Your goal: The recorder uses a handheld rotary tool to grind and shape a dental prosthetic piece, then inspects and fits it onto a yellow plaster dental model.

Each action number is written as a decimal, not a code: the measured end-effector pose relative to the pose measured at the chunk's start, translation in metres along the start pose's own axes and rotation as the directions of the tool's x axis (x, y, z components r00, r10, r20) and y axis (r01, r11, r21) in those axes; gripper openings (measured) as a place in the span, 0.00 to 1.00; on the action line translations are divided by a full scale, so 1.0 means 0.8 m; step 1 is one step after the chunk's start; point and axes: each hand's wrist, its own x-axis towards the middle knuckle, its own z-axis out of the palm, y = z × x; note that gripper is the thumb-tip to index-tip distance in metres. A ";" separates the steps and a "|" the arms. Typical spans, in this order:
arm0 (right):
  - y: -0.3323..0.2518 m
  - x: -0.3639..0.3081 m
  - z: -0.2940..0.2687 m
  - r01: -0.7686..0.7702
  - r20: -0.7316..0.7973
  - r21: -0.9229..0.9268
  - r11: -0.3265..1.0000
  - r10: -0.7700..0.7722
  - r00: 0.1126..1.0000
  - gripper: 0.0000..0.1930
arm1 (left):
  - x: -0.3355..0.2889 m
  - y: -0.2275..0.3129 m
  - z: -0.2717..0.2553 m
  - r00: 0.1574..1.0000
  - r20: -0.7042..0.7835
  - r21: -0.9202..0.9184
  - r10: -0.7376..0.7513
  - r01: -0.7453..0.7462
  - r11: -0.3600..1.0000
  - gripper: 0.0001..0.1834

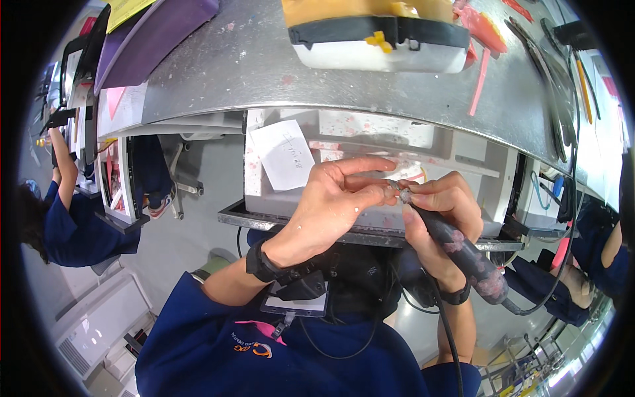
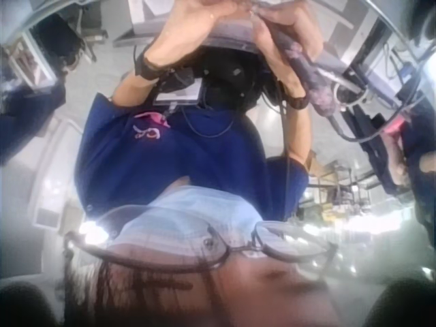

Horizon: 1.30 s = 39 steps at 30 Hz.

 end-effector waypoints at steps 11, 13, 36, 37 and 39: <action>-0.007 0.000 0.001 -0.059 -0.047 -0.012 0.998 0.058 0.997 0.11 | 0.002 0.000 -0.005 0.998 0.054 -0.119 -0.040 0.046 0.992 0.17; -0.007 0.000 0.000 -0.050 -0.037 -0.016 0.999 0.049 0.998 0.11 | 0.003 0.000 -0.005 0.997 0.051 -0.146 -0.060 0.067 0.987 0.17; 0.001 -0.006 0.002 -0.060 -0.098 0.023 0.998 0.062 0.993 0.10 | 0.000 0.001 -0.003 0.998 0.059 -0.092 -0.022 0.028 0.995 0.18; 0.000 -0.006 0.002 -0.060 -0.097 0.024 0.998 0.062 0.993 0.10 | -0.001 0.001 -0.001 0.998 0.054 -0.015 0.020 -0.020 1.000 0.18; -0.003 -0.006 0.002 -0.085 -0.091 0.008 0.996 0.085 0.992 0.09 | -0.003 0.001 0.001 0.999 0.041 -0.002 0.033 -0.033 0.999 0.18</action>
